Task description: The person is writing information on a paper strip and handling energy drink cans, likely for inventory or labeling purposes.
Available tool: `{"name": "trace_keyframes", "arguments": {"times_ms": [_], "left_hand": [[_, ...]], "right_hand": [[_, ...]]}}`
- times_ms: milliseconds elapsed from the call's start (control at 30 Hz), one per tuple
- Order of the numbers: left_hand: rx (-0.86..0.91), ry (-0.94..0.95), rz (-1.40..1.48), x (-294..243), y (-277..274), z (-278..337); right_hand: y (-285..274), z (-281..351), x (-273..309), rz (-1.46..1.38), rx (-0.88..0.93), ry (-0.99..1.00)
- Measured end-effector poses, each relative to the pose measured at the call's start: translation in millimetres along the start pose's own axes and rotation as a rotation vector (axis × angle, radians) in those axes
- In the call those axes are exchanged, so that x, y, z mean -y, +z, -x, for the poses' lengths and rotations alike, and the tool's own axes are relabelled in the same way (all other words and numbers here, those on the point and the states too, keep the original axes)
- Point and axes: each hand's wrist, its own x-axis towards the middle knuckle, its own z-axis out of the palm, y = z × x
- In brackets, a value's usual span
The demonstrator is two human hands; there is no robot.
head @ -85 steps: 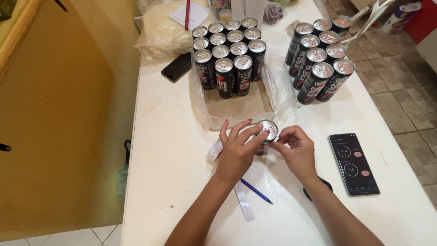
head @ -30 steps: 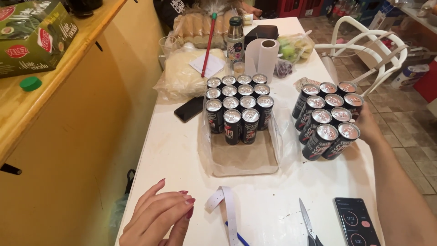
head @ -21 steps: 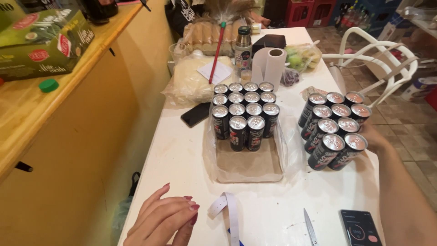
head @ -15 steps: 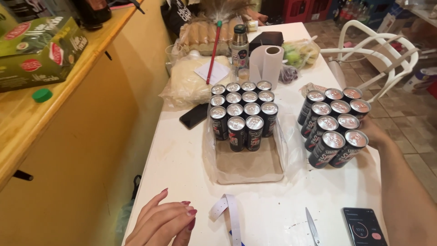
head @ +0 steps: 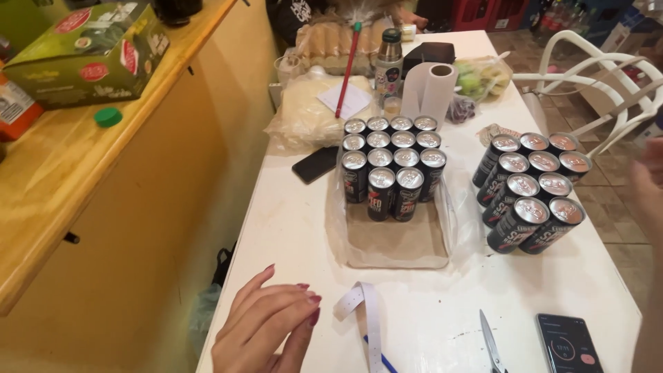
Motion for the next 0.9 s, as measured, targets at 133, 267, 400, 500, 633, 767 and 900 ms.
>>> {"name": "trace_keyframes", "arguments": {"times_ms": [133, 267, 400, 500, 633, 767, 900], "left_hand": [[0.006, 0.018, 0.017, -12, -6, 0], [0.042, 0.066, 0.045, -23, -19, 1], [-0.052, 0.103, 0.041, -30, -28, 7], [0.020, 0.077, 0.027, -39, -46, 9], [0.007, 0.079, 0.039, -41, -56, 14], [-0.028, 0.092, 0.038, -41, -64, 16], [-0.047, 0.090, 0.065, -43, -73, 17]], "right_hand": [[36, 29, 206, -0.043, 0.216, -0.100], [109, 48, 297, 0.025, 0.768, 0.118], [178, 68, 291, 0.311, 0.825, 0.002], [194, 67, 286, 0.335, 0.695, -0.039], [182, 56, 294, 0.357, 0.708, 0.011], [134, 37, 330, 0.337, 0.843, 0.036], [76, 29, 354, 0.371, 0.952, -0.086]]}}
